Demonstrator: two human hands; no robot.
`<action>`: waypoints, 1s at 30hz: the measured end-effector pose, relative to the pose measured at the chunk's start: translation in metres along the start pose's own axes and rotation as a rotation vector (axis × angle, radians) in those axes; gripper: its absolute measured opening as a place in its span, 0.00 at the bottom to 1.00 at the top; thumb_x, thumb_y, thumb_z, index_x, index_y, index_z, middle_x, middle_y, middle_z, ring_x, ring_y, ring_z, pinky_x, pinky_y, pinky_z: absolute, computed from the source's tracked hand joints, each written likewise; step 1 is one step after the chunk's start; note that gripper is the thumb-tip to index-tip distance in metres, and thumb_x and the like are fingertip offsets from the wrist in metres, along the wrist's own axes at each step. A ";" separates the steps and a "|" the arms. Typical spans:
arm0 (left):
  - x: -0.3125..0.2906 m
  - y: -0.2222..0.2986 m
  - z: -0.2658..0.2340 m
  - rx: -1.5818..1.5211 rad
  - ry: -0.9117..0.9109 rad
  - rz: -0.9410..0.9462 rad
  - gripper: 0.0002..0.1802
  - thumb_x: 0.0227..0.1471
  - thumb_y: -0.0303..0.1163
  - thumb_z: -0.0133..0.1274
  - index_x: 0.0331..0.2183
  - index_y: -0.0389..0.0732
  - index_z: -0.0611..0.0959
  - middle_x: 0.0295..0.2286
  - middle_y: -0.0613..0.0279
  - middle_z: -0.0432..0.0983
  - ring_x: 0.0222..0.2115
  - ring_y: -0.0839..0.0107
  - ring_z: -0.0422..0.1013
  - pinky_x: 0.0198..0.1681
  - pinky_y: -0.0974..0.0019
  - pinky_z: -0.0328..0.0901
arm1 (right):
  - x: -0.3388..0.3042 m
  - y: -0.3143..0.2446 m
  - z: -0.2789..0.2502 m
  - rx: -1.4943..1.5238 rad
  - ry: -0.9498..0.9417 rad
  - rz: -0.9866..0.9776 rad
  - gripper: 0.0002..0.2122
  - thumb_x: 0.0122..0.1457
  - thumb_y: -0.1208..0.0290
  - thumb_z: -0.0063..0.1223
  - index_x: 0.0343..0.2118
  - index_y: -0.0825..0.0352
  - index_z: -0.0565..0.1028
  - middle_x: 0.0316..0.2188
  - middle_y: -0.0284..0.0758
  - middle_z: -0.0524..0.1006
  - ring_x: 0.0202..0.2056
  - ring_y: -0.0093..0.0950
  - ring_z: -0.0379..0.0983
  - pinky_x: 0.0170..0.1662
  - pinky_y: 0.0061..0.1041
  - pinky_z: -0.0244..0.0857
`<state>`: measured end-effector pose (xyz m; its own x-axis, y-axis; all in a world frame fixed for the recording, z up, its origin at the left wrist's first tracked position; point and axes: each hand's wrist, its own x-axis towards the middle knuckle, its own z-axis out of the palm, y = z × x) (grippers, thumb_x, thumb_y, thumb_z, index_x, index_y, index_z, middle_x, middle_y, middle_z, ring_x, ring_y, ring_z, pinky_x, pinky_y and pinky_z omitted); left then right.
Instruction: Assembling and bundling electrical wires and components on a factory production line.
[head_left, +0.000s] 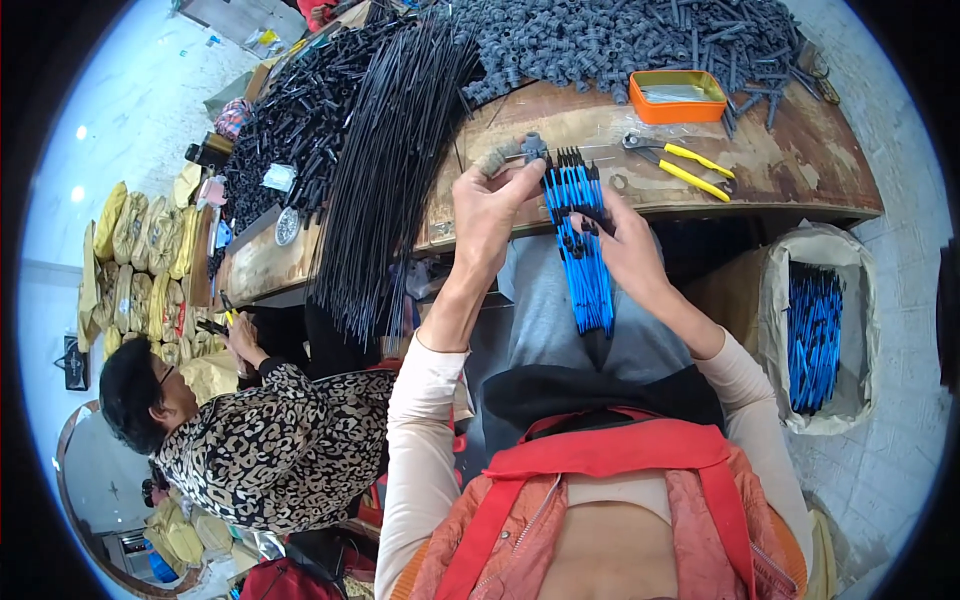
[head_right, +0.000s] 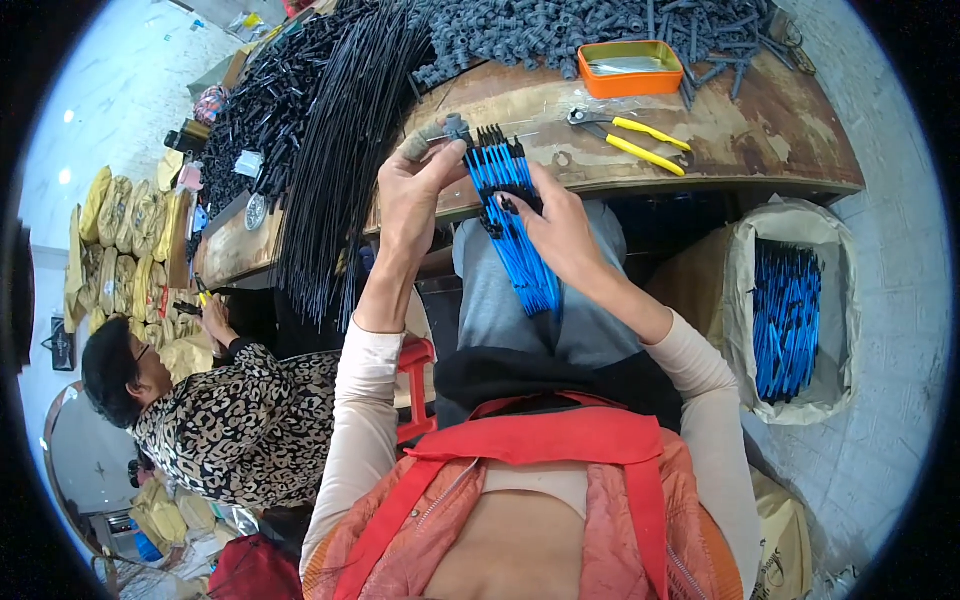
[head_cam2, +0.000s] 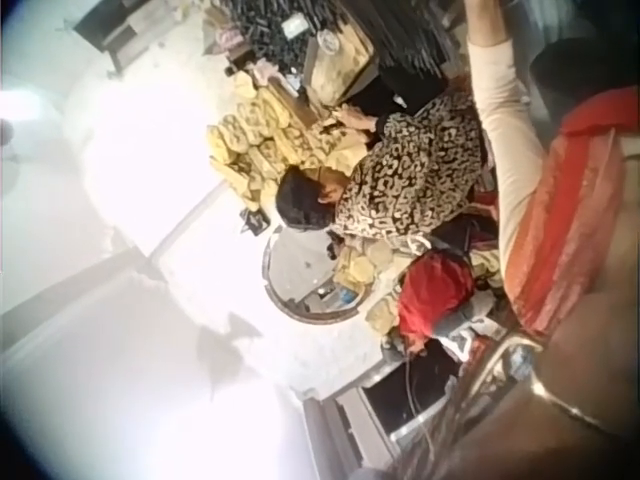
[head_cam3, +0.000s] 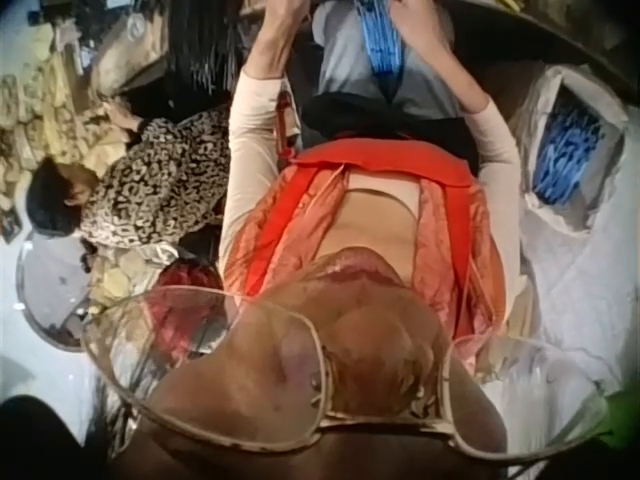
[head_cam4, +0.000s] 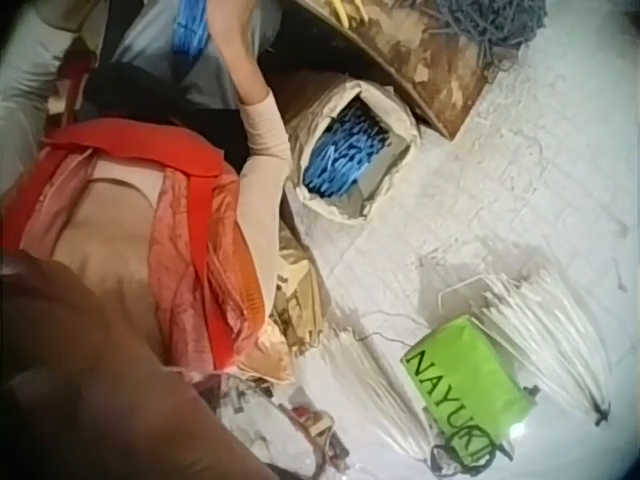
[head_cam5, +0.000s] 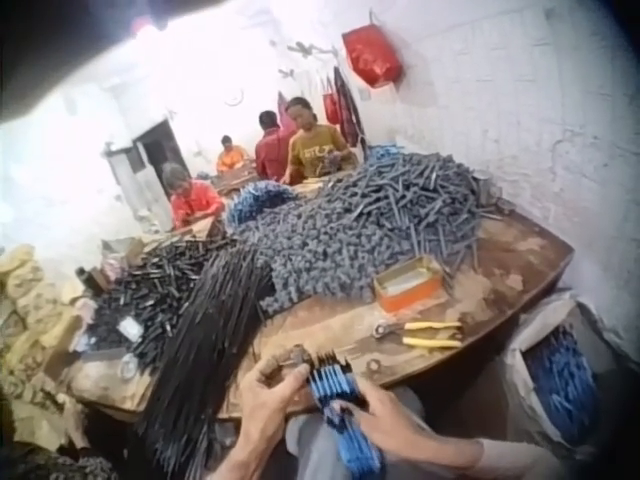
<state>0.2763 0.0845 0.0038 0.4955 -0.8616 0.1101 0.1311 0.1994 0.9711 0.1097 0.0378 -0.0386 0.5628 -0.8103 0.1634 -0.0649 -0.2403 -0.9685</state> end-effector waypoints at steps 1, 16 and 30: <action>-0.001 0.005 0.001 -0.020 -0.020 -0.059 0.22 0.50 0.23 0.60 0.48 0.29 0.76 0.36 0.56 0.79 0.34 0.74 0.76 0.40 0.69 0.72 | 0.000 0.000 0.000 -0.011 0.023 -0.020 0.17 0.60 0.64 0.57 0.48 0.66 0.72 0.33 0.30 0.79 0.35 0.16 0.72 0.42 0.21 0.67; -0.015 0.008 0.017 0.326 -0.108 0.182 0.19 0.57 0.27 0.52 0.49 0.28 0.76 0.39 0.52 0.78 0.37 0.71 0.74 0.43 0.69 0.68 | 0.003 0.011 -0.029 0.107 -0.164 0.016 0.14 0.60 0.73 0.52 0.48 0.69 0.73 0.39 0.29 0.78 0.39 0.16 0.71 0.45 0.18 0.65; -0.019 0.022 0.010 0.053 -0.129 -0.008 0.21 0.50 0.24 0.60 0.47 0.30 0.78 0.36 0.56 0.79 0.36 0.74 0.75 0.43 0.70 0.68 | -0.001 -0.012 -0.029 0.054 -0.217 0.060 0.15 0.56 0.82 0.48 0.48 0.68 0.74 0.39 0.27 0.77 0.40 0.14 0.70 0.45 0.16 0.64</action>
<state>0.2615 0.1006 0.0249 0.3800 -0.9165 0.1247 0.0872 0.1698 0.9816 0.0856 0.0261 -0.0217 0.7234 -0.6873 0.0662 -0.0630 -0.1612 -0.9849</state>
